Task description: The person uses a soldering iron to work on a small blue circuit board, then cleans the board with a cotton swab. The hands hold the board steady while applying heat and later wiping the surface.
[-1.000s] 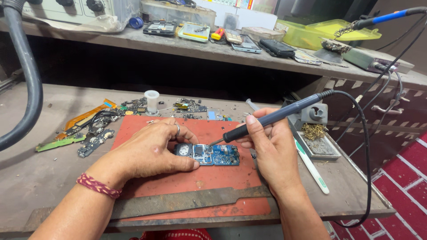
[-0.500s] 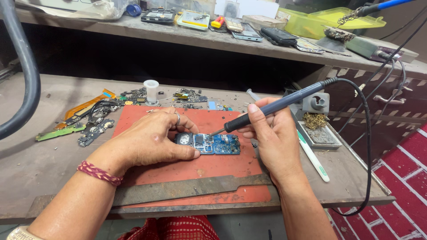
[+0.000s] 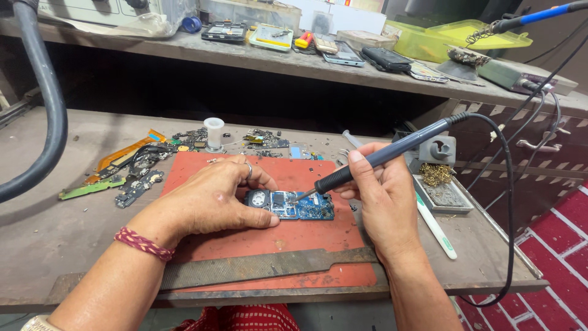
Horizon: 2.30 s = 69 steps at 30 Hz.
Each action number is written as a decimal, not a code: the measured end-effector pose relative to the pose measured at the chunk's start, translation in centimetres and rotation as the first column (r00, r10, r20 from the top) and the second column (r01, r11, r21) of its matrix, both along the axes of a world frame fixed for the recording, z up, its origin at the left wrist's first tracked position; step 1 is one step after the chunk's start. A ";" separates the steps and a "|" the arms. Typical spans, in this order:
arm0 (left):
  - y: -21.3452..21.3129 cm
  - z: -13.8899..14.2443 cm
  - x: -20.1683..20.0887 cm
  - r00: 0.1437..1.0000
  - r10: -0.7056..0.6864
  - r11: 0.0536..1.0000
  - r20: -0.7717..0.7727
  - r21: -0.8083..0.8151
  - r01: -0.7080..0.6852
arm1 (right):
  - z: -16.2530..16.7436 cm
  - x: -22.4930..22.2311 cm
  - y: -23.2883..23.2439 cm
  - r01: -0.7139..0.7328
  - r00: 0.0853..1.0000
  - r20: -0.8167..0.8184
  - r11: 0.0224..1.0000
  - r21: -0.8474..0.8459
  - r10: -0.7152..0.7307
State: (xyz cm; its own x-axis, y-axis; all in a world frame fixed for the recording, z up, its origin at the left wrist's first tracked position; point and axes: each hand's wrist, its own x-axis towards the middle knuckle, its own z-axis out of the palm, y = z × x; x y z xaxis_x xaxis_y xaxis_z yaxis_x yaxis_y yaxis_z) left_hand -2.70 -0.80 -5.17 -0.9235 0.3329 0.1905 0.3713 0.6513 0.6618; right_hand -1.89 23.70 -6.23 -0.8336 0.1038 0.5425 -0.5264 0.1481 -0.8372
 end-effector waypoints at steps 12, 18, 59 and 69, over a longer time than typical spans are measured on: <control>0.0 0.4 0.2 1.000 0.010 1.000 0.029 -0.029 -0.009 | 0.3 0.1 -0.3 0.004 0.999 0.036 1.000 0.001 -0.004; 0.1 0.5 0.3 1.000 0.008 1.000 0.029 -0.019 -0.007 | 0.3 0.2 -0.2 0.042 0.998 0.042 0.999 0.032 -0.043; 0.1 0.4 0.2 0.999 0.001 1.000 0.043 -0.001 -0.001 | 0.3 0.3 -0.3 0.017 1.000 0.020 1.000 0.008 -0.017; 0.0 0.4 0.2 1.000 0.000 1.000 0.024 -0.006 0.000 | 0.4 0.2 -0.4 0.029 0.999 0.043 0.999 0.030 -0.030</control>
